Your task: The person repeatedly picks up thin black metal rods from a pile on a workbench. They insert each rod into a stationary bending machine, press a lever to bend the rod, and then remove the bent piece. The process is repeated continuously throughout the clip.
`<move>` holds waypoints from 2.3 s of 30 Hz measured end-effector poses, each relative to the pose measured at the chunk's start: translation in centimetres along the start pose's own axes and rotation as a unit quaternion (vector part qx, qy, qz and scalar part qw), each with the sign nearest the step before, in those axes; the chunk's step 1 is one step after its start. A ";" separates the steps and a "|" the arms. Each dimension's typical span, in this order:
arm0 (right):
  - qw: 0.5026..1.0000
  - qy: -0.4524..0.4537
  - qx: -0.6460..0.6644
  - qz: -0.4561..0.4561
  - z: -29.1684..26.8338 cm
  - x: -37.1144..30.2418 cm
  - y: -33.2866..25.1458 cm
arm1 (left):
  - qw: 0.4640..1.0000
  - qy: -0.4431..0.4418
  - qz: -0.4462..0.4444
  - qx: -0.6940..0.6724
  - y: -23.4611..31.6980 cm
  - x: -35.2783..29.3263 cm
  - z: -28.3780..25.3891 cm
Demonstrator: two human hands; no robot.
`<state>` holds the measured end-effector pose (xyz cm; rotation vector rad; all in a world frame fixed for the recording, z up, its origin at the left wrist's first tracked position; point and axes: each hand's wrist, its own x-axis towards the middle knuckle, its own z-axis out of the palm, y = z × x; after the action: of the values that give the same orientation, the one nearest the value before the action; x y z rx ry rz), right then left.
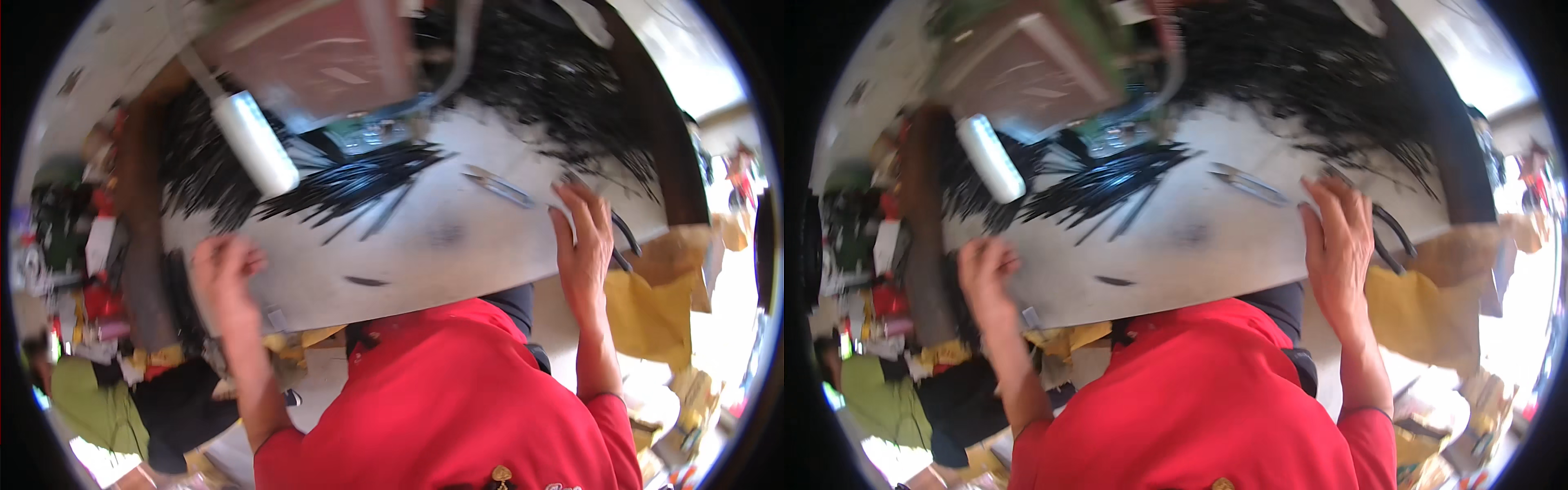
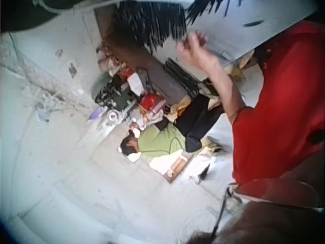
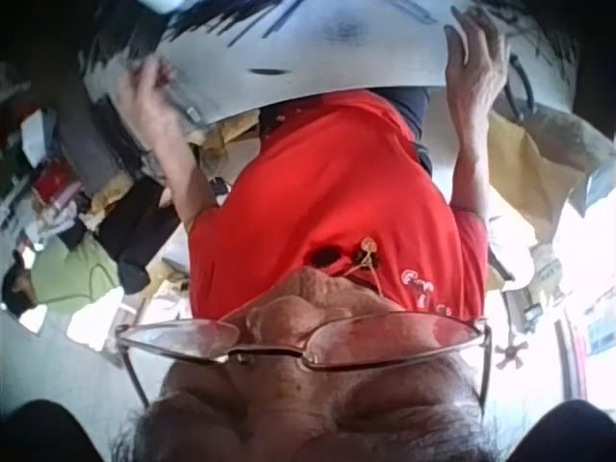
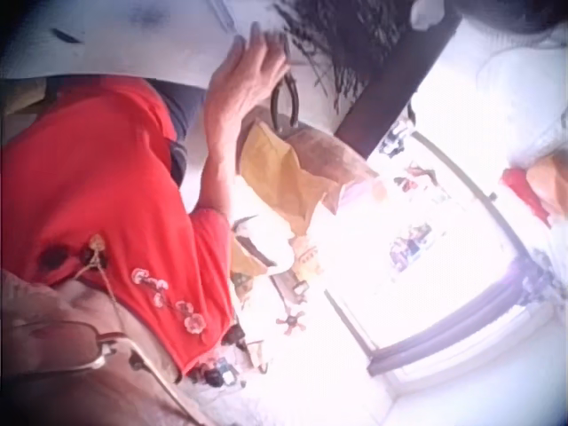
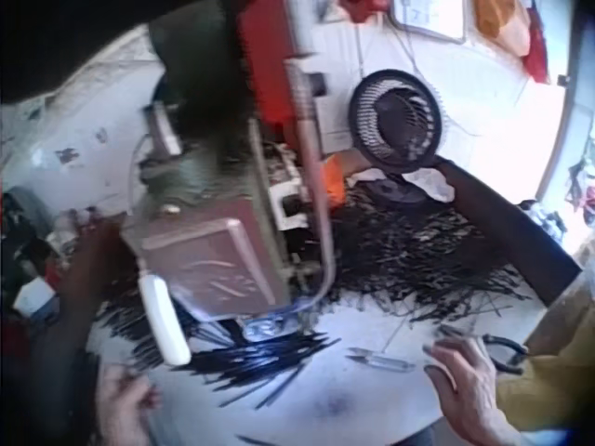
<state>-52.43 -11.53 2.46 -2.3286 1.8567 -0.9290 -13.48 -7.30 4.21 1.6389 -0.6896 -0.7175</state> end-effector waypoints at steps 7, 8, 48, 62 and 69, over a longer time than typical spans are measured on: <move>0.704 -0.434 0.524 0.203 4.2 0.4 -11.8 | 0.958 -0.189 -0.025 -0.215 -0.6 -3.9 11.1; 0.704 -0.439 0.517 0.213 4.6 0.3 -11.9 | 0.954 -0.195 -0.022 -0.226 -1.0 -4.0 11.6; 0.983 -0.134 -0.103 -0.075 4.5 5.6 2.5 | 0.831 -0.192 0.406 0.328 -4.2 -4.5 12.0; 0.935 -0.316 -0.122 -0.101 3.4 8.4 2.6 | 0.813 -0.174 0.428 0.355 -3.4 -3.6 12.0; 0.944 -0.323 -0.061 0.004 2.7 7.5 1.8 | 0.786 -0.139 0.442 0.408 -3.8 -3.8 12.6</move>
<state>-51.92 -19.71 2.83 -2.2855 1.6589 -0.0101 -25.36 -11.62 -1.12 1.6571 -2.0194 0.0975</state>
